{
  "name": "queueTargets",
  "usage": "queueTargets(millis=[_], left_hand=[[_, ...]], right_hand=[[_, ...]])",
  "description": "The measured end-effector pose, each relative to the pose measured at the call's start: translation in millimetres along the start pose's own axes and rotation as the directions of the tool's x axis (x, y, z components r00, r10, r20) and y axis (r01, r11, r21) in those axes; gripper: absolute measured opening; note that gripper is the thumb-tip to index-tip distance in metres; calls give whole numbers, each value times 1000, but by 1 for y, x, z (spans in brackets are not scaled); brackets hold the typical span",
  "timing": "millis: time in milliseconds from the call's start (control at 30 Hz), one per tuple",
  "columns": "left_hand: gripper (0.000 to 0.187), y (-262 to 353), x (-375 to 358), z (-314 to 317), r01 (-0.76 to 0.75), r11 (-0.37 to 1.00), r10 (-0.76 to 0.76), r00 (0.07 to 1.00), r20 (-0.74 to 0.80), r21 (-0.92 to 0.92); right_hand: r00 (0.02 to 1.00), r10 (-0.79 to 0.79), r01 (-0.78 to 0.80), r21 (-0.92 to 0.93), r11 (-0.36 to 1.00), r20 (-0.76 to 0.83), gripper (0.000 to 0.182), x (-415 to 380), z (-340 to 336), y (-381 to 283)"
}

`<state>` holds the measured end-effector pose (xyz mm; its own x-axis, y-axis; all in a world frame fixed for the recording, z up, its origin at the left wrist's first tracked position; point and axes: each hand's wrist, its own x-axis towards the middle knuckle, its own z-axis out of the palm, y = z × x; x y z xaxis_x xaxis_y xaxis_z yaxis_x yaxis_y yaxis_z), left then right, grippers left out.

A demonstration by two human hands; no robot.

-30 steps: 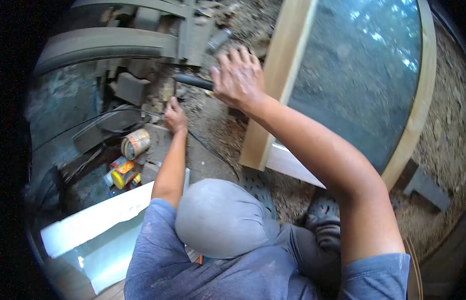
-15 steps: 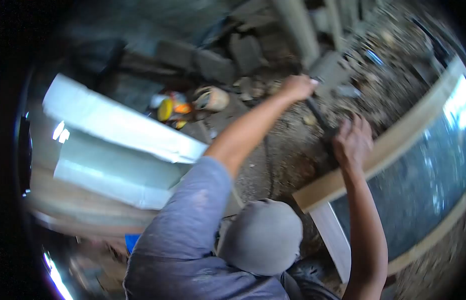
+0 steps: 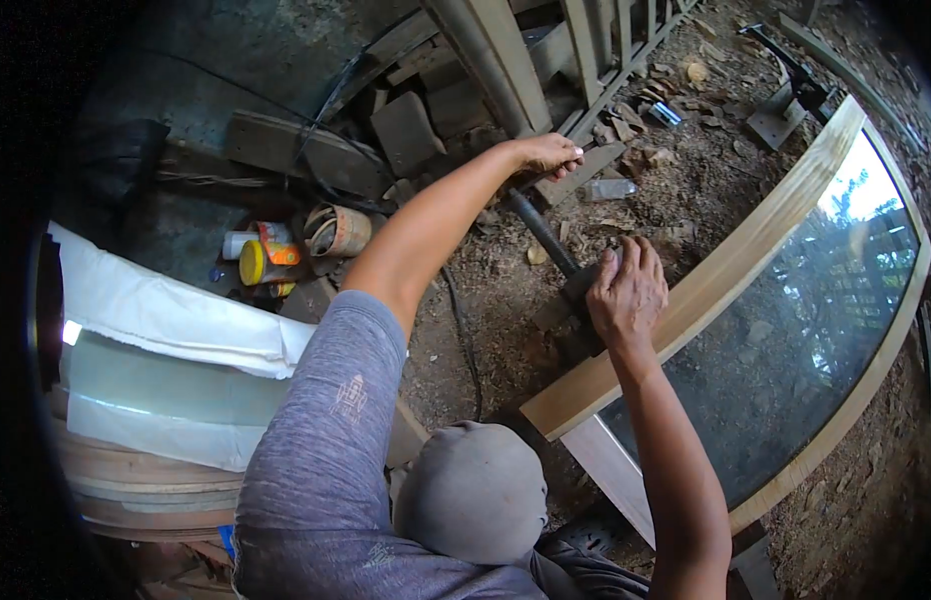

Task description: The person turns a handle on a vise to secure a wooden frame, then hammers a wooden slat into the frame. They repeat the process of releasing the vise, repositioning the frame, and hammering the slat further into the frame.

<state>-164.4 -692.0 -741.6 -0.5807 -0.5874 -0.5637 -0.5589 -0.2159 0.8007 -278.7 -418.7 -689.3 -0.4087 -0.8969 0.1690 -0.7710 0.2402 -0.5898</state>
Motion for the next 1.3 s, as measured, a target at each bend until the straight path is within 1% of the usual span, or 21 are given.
queueTargets(millis=[100, 267, 333, 367, 467, 533, 600, 633, 667, 700, 733, 767, 800, 867, 1000, 1033, 1100, 1200, 1233, 1267, 1300], left_hand=[[26, 21, 4, 3, 161, 983, -167, 984, 60, 86], [26, 19, -3, -5, 200, 976, -208, 972, 105, 85], [28, 20, -6, -8, 259, 952, -271, 961, 53, 163], [37, 18, -3, -11, 305, 935, -320, 945, 62, 183], [38, 25, -15, -9, 302, 941, -308, 951, 12, 150], [65, 19, -17, -4, 190, 974, -208, 966, 153, 128], [66, 16, -15, 0, 109, 986, -133, 970, 205, 125], [64, 17, -11, 6, 94, 978, -113, 989, 95, 188], [62, 7, 3, 4, 96, 993, -100, 993, 62, 75], [64, -10, 23, -2, -35, 999, 35, 999, -11, -29], [74, 3, 29, 5, 14, 979, -42, 990, -137, -202], [84, 7, 37, 3, 114, 985, -137, 972, -190, -129], [84, 20, 35, 9, 219, 973, -227, 961, -156, -68], [80, 28, 43, 25, 364, 920, -331, 919, -213, 145], [60, -27, 88, 25, 186, 955, -74, 903, -423, 230], [60, -33, 95, 20, 175, 955, -59, 904, -424, 239], [64, -34, 103, 12, 297, 944, -184, 838, -514, 145], [63, -21, 87, 14, 179, 982, -110, 812, -574, 65], [57, 5, 55, 17, 184, 981, -120, 811, -573, 55], [49, 21, 21, 21, -16, 988, -72, 828, -556, -152], [33, 40, -17, 30, -191, 933, -40, 786, -618, -304]], right_hand=[[1000, -6, 6, 22, 1000, -2, 35, -1, -1, -1], [1000, 4, -4, 7, 1000, -11, 36, -1, 0, -2], [1000, 9, -10, -1, 1000, -12, 36, 0, -1, -1], [1000, 16, -16, 6, 1000, 0, 36, 0, -1, -2], [1000, 20, -20, 18, 1000, -3, 36, 1, -2, -5], [999, 20, -19, 33, 999, -32, 36, 0, -1, -2], [997, 30, -27, 48, 998, -65, 35, -1, -1, 2], [997, 43, -41, 37, 999, -57, 37, -3, -3, 1], [997, 51, -50, 24, 998, -49, 38, -3, -6, 1], [997, 82, -82, 15, 996, -10, 40, -3, -6, 0], [994, 105, -106, 21, 994, 30, 41, -2, -6, -1], [993, 104, -105, 33, 994, 56, 43, -1, -8, 1], [991, 98, -103, 54, 993, 88, 44, -1, -8, 1], [998, 59, -59, 21, 998, 4, 40, -3, -4, 2], [997, 80, -80, 21, 997, -10, 37, -2, -8, 0], [996, 83, -83, 8, 997, -36, 37, -3, -6, 0], [993, 87, -87, -2, 996, -75, 36, -5, -7, -2], [991, 130, -131, -24, 991, -30, 38, -2, -5, 1], [990, 137, -138, -24, 990, -31, 39, -3, -7, 1], [989, 141, -142, -22, 990, -30, 40, -3, -8, 0], [989, 145, -146, -16, 989, -27, 40, -3, -6, 0]])
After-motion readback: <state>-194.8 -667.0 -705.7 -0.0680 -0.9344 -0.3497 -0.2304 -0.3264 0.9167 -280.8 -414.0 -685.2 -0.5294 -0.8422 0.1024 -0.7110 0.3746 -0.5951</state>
